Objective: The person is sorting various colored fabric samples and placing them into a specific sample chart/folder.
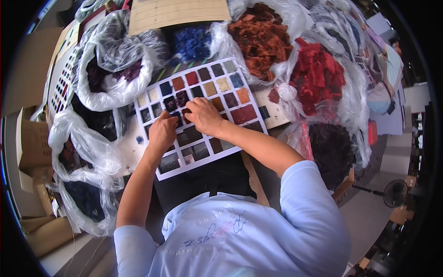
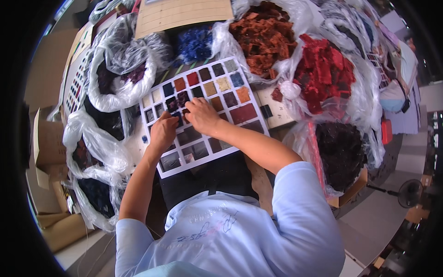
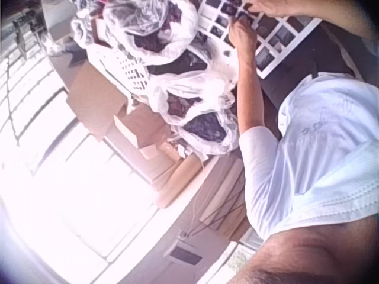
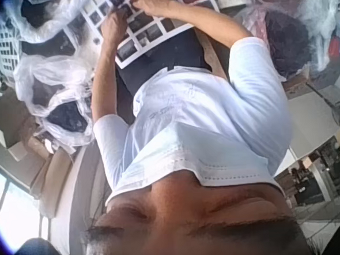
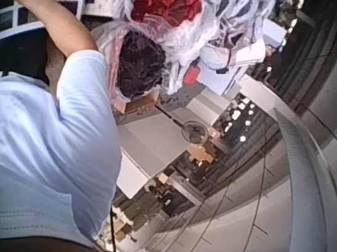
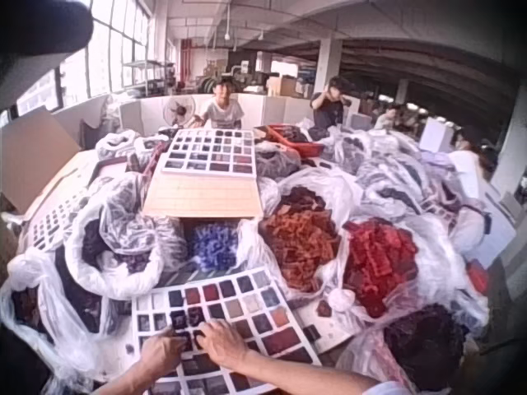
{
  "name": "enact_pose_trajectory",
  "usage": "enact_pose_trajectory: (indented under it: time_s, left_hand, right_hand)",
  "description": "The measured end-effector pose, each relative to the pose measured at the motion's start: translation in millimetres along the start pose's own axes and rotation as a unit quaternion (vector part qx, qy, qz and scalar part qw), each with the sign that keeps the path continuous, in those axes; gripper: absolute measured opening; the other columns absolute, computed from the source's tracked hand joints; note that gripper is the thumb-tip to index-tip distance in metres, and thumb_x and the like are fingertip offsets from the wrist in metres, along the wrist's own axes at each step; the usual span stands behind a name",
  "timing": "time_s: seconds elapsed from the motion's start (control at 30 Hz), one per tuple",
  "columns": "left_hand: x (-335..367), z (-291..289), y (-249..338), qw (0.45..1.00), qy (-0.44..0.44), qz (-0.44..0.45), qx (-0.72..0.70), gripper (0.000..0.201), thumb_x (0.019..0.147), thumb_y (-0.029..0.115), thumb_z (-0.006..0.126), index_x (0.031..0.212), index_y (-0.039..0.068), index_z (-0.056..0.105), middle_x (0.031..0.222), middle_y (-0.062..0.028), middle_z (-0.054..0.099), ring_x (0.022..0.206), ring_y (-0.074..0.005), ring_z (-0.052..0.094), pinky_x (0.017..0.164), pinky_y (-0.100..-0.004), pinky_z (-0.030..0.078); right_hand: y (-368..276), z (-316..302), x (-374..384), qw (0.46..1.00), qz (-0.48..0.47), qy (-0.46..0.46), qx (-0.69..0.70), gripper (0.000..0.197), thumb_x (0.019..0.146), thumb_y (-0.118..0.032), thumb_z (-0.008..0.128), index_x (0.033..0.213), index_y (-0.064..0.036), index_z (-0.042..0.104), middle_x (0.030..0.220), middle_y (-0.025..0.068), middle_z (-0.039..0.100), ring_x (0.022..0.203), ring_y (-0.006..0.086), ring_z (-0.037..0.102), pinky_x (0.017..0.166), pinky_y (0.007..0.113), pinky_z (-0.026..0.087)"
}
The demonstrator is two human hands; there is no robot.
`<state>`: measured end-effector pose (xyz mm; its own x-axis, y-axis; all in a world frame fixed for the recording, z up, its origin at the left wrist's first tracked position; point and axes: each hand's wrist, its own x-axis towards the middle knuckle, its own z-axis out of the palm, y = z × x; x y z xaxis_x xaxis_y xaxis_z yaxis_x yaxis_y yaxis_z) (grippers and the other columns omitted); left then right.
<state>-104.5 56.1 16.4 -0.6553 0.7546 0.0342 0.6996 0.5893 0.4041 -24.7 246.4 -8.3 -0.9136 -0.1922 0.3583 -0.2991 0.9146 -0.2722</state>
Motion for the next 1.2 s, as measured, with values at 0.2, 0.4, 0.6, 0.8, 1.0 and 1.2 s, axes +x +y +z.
enact_pose_trajectory:
  time_s: [0.2, 0.4, 0.6, 0.8, 1.0, 1.2]
  left_hand:
    - [34.9, -20.9, 20.4, 0.989, -0.093, 0.07, 0.089, 0.011, 0.085, 0.017, 0.068, 0.089, 0.01, 0.075, 0.093, -0.0131, 0.067, 0.089, -0.0344, 0.068, 0.077, -0.0439, 0.054]
    - [38.9, -3.7, 120.4, 0.99, -0.016, 0.095, -0.102, 0.02, 0.086, 0.015, 0.071, 0.102, 0.004, 0.074, 0.094, -0.0164, 0.07, 0.084, -0.0342, 0.069, 0.074, -0.0408, 0.053]
    - [33.8, 29.4, 181.8, 0.971, -0.074, 0.153, -0.167, 0.02, 0.089, 0.014, 0.071, 0.104, 0.002, 0.072, 0.085, -0.0167, 0.067, 0.07, -0.0289, 0.065, 0.066, -0.0382, 0.051]
    - [33.6, 47.0, 205.1, 0.965, -0.099, 0.148, -0.192, 0.021, 0.089, 0.016, 0.07, 0.106, 0.002, 0.072, 0.086, -0.0158, 0.07, 0.074, -0.028, 0.068, 0.07, -0.0364, 0.053]
    - [41.4, 58.9, 244.9, 0.959, -0.109, 0.192, -0.177, 0.02, 0.089, 0.012, 0.069, 0.107, 0.002, 0.072, 0.089, -0.0156, 0.07, 0.076, -0.0283, 0.069, 0.068, -0.0372, 0.054]
    - [41.3, 81.6, 307.5, 0.934, -0.014, 0.347, -0.088, 0.051, 0.083, 0.009, 0.07, 0.132, 0.009, 0.06, 0.133, -0.0203, 0.056, 0.12, -0.0415, 0.053, 0.1, -0.0467, 0.045]
  right_hand:
    - [3.3, -3.9, -29.7, 0.991, 0.056, 0.071, 0.101, 0.013, 0.081, -0.017, 0.068, 0.09, -0.0084, 0.073, 0.103, 0.0098, 0.065, 0.11, 0.0295, 0.055, 0.098, 0.043, 0.041]
    - [37.1, -96.3, -169.5, 0.848, 0.384, 0.363, 0.029, 0.023, 0.086, -0.012, 0.073, 0.106, -0.003, 0.069, 0.102, 0.0138, 0.068, 0.097, 0.0332, 0.064, 0.085, 0.042, 0.05]
    - [151.9, -148.3, -300.8, 0.699, 0.601, 0.354, -0.158, 0.032, 0.081, -0.019, 0.079, 0.109, -0.0049, 0.069, 0.102, 0.0148, 0.069, 0.1, 0.0335, 0.063, 0.089, 0.043, 0.048]
    - [177.6, -127.9, -322.4, 0.674, 0.639, 0.348, 0.125, 0.034, 0.078, -0.027, 0.082, 0.1, -0.0027, 0.073, 0.098, 0.0201, 0.073, 0.092, 0.0329, 0.071, 0.081, 0.041, 0.054]
    - [151.9, -132.4, -309.7, 0.736, 0.573, 0.36, 0.002, 0.025, 0.075, -0.022, 0.083, 0.091, -0.0049, 0.072, 0.093, 0.0165, 0.066, 0.092, 0.0354, 0.064, 0.08, 0.043, 0.051]
    - [48.0, -155.5, -325.6, 0.835, 0.472, 0.282, 0.003, 0.016, 0.075, -0.006, 0.074, 0.091, -0.0065, 0.072, 0.1, 0.0109, 0.064, 0.097, 0.031, 0.063, 0.086, 0.04, 0.051]
